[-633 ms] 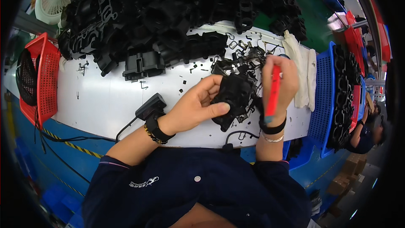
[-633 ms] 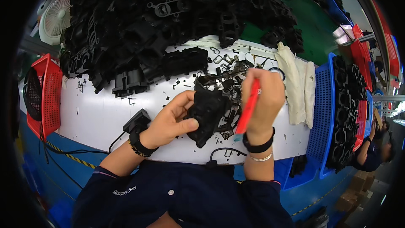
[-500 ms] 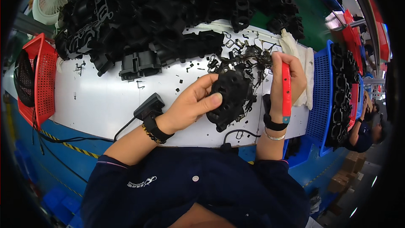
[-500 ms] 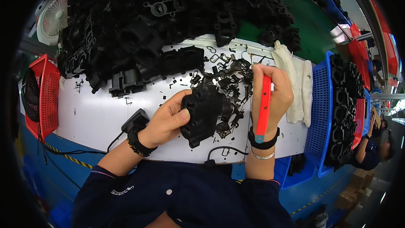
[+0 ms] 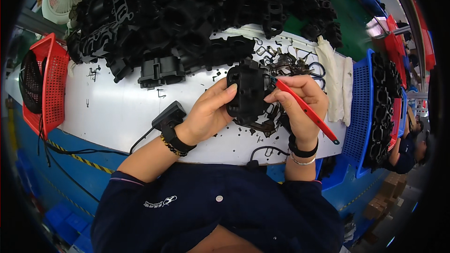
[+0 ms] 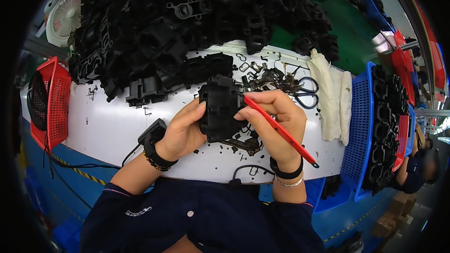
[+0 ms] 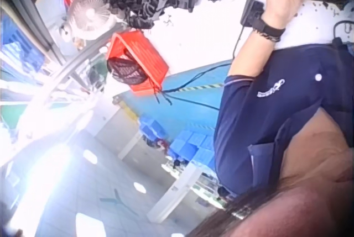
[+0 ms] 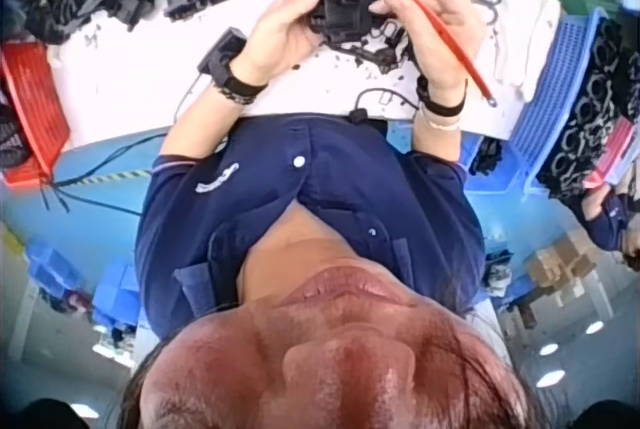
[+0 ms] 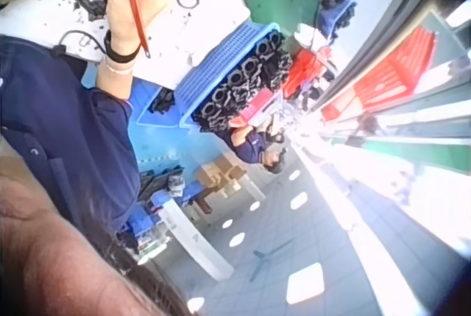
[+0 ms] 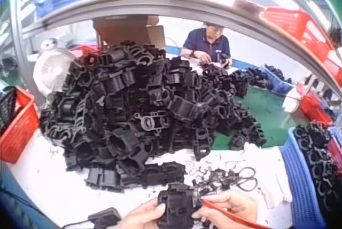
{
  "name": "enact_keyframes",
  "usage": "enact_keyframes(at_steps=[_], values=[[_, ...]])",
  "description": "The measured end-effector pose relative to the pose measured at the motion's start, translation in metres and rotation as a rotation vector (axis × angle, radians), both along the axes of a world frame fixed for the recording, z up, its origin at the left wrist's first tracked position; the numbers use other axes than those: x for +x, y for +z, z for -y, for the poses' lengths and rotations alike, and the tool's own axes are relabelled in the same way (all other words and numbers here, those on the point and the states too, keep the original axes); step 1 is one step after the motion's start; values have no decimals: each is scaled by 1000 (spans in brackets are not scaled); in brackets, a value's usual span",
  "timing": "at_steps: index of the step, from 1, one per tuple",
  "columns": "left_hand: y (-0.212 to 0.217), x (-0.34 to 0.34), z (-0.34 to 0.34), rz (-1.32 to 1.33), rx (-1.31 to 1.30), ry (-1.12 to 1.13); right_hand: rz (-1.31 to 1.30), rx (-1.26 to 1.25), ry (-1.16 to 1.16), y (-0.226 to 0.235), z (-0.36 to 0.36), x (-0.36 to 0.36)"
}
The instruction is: Using a red-handled tool to clean flash or debris from black plastic manufactured parts on an assembly line.
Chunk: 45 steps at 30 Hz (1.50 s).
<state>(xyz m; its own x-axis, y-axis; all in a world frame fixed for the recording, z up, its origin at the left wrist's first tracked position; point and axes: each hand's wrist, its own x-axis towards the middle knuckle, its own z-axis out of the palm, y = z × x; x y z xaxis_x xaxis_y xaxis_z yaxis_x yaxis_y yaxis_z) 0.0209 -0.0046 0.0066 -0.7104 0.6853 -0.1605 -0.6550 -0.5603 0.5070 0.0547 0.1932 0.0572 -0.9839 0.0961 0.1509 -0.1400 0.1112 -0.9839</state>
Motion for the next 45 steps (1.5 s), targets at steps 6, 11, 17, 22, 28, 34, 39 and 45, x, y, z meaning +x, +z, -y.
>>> enact_keyframes(at_steps=[6, 11, 17, 22, 28, 34, 39, 45], values=[[-5, -3, 3, 81, 112, -44, -256, 303, -117, 4, -2, -14], [4, -1, 0, 32, 62, 13, -26, 189, -102, 7, -7, -8], [2, -1, -1, 4, -13, 68, 38, 81, 94, 4, -8, 0], [2, -2, 2, 28, -13, 74, -20, 128, 134, 1, -8, -5], [-1, 1, 2, -36, -68, 70, -207, 364, 12, -6, -15, -9], [1, 1, 1, -16, -60, 85, -33, 212, 55, 7, -7, -4], [-1, -1, 2, 1, -14, 76, -177, 220, 175, 3, -2, -11], [-6, -1, 6, -31, -54, 55, -153, 214, 173, 3, 1, -10]])
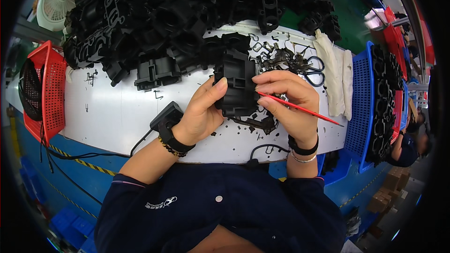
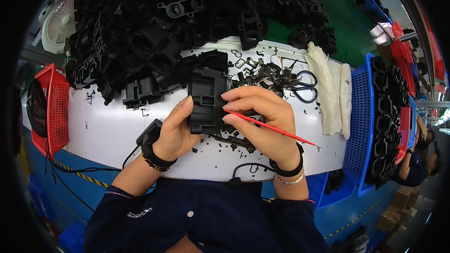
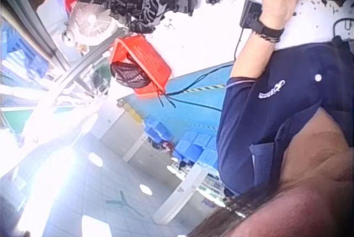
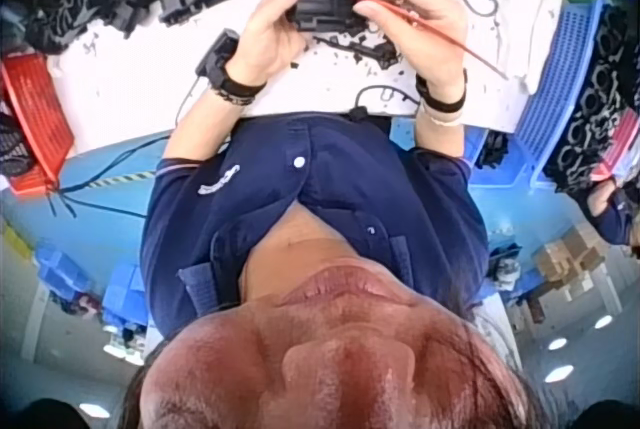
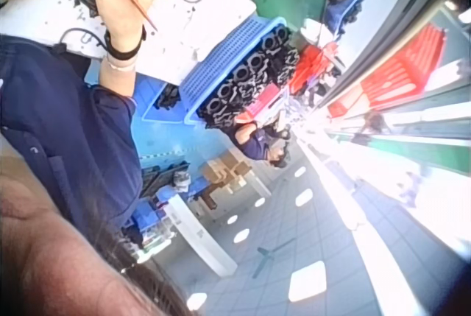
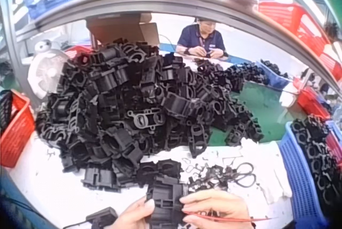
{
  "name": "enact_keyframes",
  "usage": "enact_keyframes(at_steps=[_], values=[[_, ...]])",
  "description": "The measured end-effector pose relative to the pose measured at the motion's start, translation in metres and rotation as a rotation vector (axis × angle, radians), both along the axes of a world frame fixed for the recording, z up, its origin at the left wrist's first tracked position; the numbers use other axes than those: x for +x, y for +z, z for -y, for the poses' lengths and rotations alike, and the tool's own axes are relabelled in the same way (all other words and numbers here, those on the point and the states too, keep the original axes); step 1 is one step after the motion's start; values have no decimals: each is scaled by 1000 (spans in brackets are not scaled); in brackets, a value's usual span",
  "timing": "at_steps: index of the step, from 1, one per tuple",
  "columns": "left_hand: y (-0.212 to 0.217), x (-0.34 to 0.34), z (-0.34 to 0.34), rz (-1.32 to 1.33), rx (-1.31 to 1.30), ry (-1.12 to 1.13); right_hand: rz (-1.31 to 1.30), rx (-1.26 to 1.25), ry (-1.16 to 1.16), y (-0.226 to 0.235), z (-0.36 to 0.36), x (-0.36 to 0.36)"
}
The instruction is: Using a red-handled tool to clean flash or debris from black plastic manufactured parts on an assembly line.
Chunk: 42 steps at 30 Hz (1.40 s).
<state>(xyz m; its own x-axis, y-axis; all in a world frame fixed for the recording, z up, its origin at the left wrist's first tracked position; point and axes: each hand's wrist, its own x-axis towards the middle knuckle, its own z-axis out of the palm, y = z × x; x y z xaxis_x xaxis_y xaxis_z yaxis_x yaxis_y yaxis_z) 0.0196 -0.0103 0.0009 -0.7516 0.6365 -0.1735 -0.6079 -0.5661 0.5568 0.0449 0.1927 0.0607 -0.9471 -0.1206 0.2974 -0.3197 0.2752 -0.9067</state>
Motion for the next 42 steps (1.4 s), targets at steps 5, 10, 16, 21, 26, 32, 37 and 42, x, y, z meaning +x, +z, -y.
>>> enact_keyframes(at_steps=[5, 10, 16, 21, 26, 32, 37, 42], values=[[8, 1, -4, 52, 30, 25, -2, 13, 3, 0, 0, 0], [4, 1, -3, 31, 15, 22, -13, 22, -8, -1, 0, 1], [5, 2, -3, 28, 5, 18, -100, 144, -19, -3, 3, 2], [3, 1, -4, 20, -2, 31, -350, 293, 4, -6, 7, -3], [3, 0, -3, 12, 16, 12, -493, 354, -47, -8, 13, -6], [8, 1, -3, 11, 33, 5, -531, 341, -133, -12, 16, -4], [7, 0, -1, -1, 70, -7, -573, 350, -216, -15, 18, -5], [9, 2, -6, -75, -18, 94, -471, 281, -258, -14, 9, -5]])
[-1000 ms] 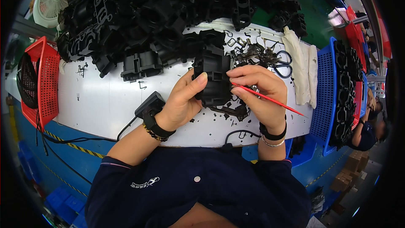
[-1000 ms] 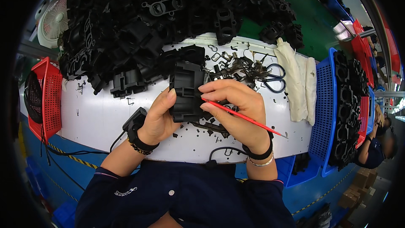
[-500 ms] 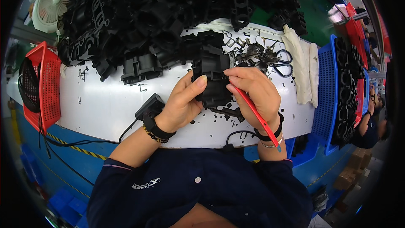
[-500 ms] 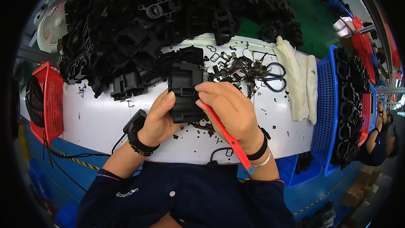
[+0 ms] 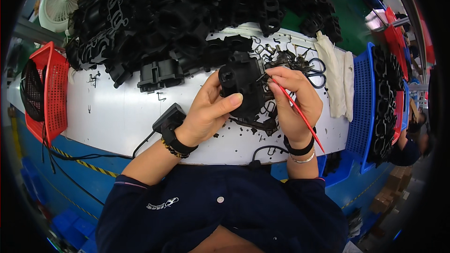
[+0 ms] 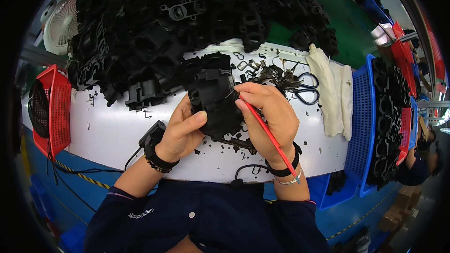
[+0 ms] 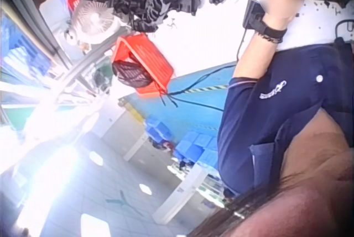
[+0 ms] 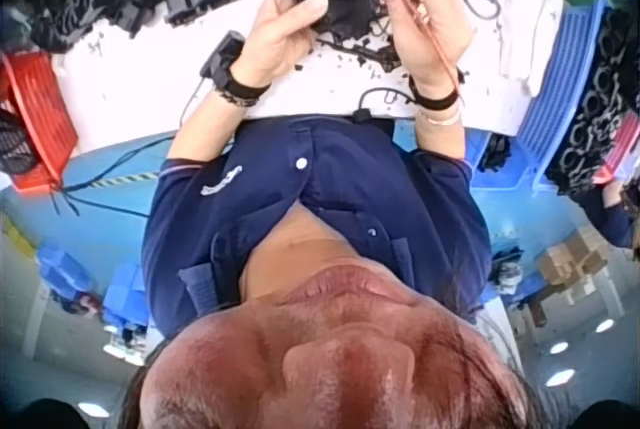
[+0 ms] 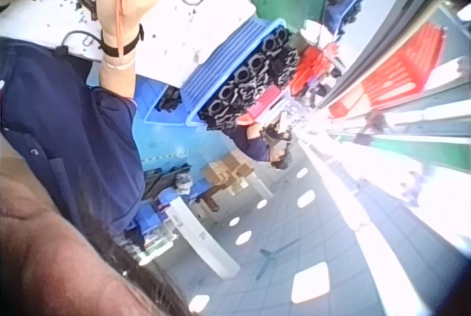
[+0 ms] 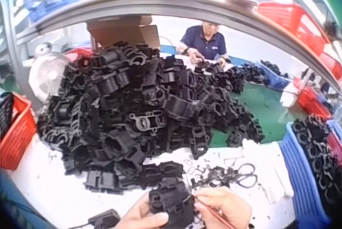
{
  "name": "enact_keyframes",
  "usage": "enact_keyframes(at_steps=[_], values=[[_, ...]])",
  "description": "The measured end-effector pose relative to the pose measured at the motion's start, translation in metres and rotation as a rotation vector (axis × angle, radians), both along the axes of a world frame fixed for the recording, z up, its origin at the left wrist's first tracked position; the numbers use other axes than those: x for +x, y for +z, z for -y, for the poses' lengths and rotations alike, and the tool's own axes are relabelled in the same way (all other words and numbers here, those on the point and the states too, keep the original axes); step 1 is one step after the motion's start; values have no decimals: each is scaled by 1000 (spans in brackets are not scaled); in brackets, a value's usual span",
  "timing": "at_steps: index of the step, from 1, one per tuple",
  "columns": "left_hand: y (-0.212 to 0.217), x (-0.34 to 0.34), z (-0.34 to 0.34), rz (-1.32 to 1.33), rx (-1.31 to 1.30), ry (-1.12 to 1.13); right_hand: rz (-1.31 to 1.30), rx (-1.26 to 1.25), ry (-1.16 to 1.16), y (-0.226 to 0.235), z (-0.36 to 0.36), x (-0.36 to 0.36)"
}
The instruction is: Using a red-handled tool to clean flash or debris from black plastic manufactured parts on an assembly line.
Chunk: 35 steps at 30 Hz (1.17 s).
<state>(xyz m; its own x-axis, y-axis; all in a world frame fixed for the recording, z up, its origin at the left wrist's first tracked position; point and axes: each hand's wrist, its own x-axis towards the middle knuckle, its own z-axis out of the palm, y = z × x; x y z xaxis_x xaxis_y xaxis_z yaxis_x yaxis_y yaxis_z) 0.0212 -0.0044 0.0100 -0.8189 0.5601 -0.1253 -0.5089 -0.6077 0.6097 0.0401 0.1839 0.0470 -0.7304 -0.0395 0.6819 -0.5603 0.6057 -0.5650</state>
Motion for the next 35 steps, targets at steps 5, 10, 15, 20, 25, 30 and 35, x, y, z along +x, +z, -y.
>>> enact_keyframes(at_steps=[5, 10, 15, 20, 25, 30, 35], values=[[1, 0, -1, -58, -35, -48, -55, -10, -131, -2, 3, 0], [2, 1, 2, -163, -77, -75, -83, -142, -333, -5, -15, -6], [4, 3, 1, -210, -179, -25, 35, -36, -436, -1, -33, -7], [-3, 2, -1, -136, -97, 67, 277, -349, -150, 8, -27, 0], [0, 2, -3, -104, -160, 27, 436, -589, 128, 9, -15, 8], [-8, 4, -5, -160, -116, -1, 493, -671, 135, 3, -3, 5], [-12, 1, 1, 86, 268, -123, 615, -587, 216, 9, -10, 9]])
